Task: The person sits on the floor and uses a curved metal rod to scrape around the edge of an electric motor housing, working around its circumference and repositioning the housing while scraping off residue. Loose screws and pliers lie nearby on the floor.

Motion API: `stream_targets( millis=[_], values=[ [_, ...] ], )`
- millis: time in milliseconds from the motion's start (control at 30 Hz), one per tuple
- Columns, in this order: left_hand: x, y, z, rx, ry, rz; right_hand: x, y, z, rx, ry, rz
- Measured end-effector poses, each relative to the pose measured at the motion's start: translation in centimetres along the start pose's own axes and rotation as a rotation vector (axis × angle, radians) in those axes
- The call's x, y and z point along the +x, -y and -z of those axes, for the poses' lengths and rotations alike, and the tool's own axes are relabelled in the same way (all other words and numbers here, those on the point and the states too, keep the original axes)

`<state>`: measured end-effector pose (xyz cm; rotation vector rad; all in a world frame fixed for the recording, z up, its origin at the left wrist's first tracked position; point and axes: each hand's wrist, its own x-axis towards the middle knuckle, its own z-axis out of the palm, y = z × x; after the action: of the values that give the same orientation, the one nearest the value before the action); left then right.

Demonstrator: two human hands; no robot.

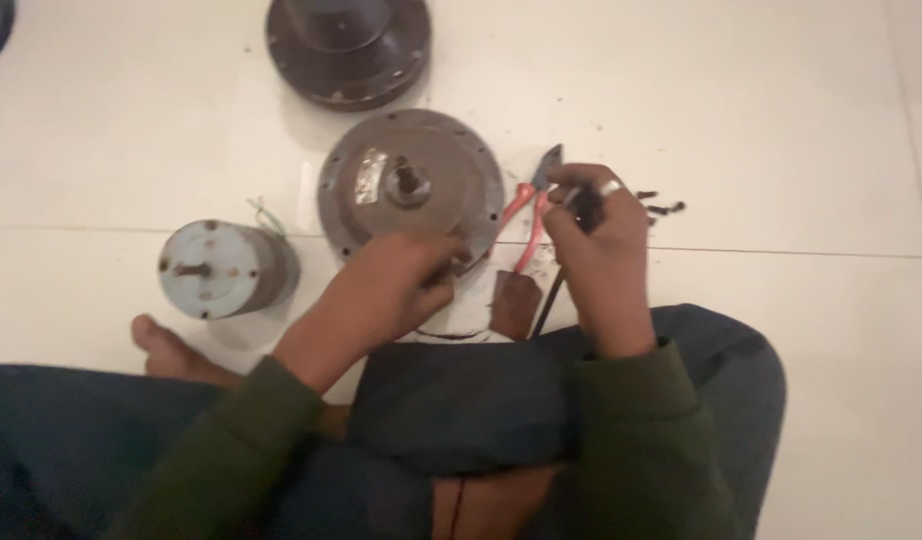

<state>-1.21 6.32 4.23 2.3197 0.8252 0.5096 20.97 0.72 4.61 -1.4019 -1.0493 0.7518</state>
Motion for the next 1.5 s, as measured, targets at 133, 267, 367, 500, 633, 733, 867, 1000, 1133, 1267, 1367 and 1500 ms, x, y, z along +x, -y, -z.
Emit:
stream_targets(
  millis=[133,267,367,500,633,733,867,1000,1133,1267,1367,1500],
  values=[
    [-1.7,0.5,-0.2,-0.155,-0.203,0.107,-1.1,1.0,-0.4,-0.060,-0.041,-0.176],
    [-2.1,0.4,-1.3,-0.057,-0.285,0.012,-2.8,1.9,-0.4,0.011,-0.012,-0.272],
    [-2.5,0.4,-2.2,0.002,-0.336,-0.031,-4.0,2.0,-0.7,0.015,-0.004,-0.267],
    [-2.9,0.6,-3.0,0.171,-0.292,0.009,-3.5,1.6,-1.5,-0.005,-0.039,-0.209],
    [-3.1,0.4,-3.4,0.198,-0.343,-0.010,-3.2,1.6,-1.8,0.123,-0.053,-0.168],
    [-3.3,-0.1,-3.5,0.196,-0.351,0.008,-3.6,1.8,-2.1,0.231,-0.046,-0.123],
    [-3.5,-0.5,-3.6,0.141,-0.425,-0.010,-4.0,1.8,-2.4,0.426,-0.035,-0.048],
    [-3.4,-0.8,-3.5,0.161,-0.456,-0.008,-4.1,2.0,-2.5,0.428,-0.108,0.029],
    [-3.2,-1.4,-3.7,0.178,-0.486,0.048,-4.1,2.2,-2.3,0.419,-0.160,0.098],
    [-3.5,-2.2,-4.4,0.096,-0.575,0.113,-4.2,2.2,-2.5,0.493,-0.159,0.086],
    [-3.3,-2.5,-5.0,0.107,-0.616,0.114,-4.1,2.2,-2.7,0.500,-0.168,0.058],
    [-3.0,-2.2,-5.0,0.205,-0.522,0.088,-4.1,2.1,-2.7,0.504,-0.171,0.023]
  ],
)
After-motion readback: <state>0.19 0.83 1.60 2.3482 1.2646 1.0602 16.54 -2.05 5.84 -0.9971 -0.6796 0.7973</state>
